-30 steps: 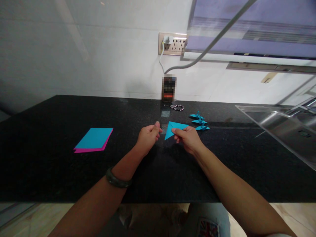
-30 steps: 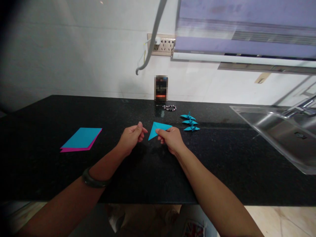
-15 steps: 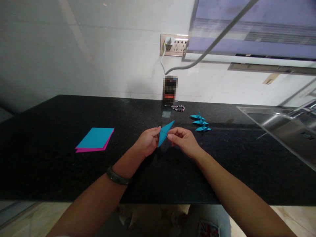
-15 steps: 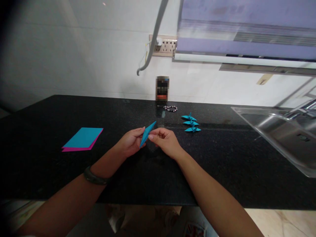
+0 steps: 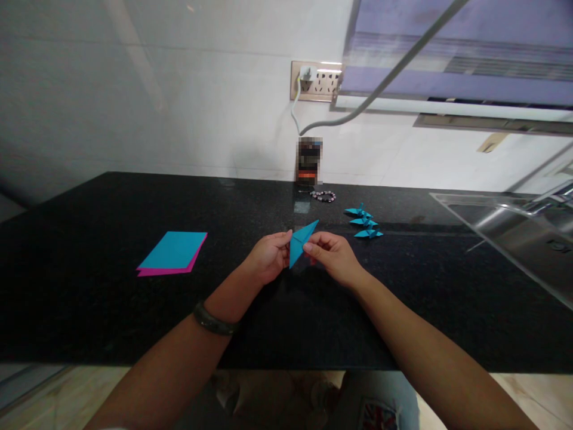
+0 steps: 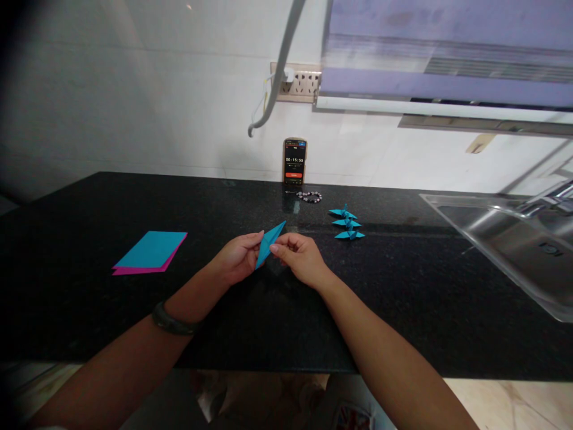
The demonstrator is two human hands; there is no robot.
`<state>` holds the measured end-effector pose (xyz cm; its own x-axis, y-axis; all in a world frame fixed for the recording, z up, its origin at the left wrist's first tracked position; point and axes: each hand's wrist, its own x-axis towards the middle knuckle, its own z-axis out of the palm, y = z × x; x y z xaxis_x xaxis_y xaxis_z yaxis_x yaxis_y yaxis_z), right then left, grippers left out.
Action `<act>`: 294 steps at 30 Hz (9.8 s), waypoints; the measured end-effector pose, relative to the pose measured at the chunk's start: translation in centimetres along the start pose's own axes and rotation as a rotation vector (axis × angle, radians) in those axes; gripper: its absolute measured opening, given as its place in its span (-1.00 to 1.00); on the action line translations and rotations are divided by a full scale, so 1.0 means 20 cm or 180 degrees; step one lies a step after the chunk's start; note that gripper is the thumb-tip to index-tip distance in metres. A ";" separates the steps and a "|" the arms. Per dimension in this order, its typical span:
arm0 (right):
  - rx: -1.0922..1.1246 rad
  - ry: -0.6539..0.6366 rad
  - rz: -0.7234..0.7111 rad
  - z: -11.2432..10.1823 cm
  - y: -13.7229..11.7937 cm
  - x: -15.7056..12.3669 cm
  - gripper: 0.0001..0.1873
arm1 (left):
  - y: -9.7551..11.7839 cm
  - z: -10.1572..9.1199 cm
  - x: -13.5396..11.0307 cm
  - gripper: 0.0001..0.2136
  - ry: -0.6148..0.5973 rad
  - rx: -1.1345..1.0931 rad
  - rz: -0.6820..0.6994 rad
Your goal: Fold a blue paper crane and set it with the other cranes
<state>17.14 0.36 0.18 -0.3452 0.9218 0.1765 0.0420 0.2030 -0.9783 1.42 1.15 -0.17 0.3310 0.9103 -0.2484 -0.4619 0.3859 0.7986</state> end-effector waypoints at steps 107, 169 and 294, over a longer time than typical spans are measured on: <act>0.0576 0.0520 0.0231 -0.01 0.00 0.01 -0.73 | -0.02 0.05 -0.04 -0.71 0.0387 0.2024 0.1153; 0.1133 0.0453 0.0387 -0.03 -0.03 0.00 -0.73 | 0.02 0.04 -0.09 -0.77 -0.0539 0.2285 0.0914; -0.0414 0.0494 -0.0313 0.04 0.03 -0.02 -0.73 | 0.01 0.04 -0.05 -0.79 0.0694 0.1667 0.1572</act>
<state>16.45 -0.15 -0.47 -0.2055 0.9332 0.2949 0.1393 0.3262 -0.9350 1.73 0.25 0.64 -0.0088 0.9891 0.1469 -0.0447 -0.1471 0.9881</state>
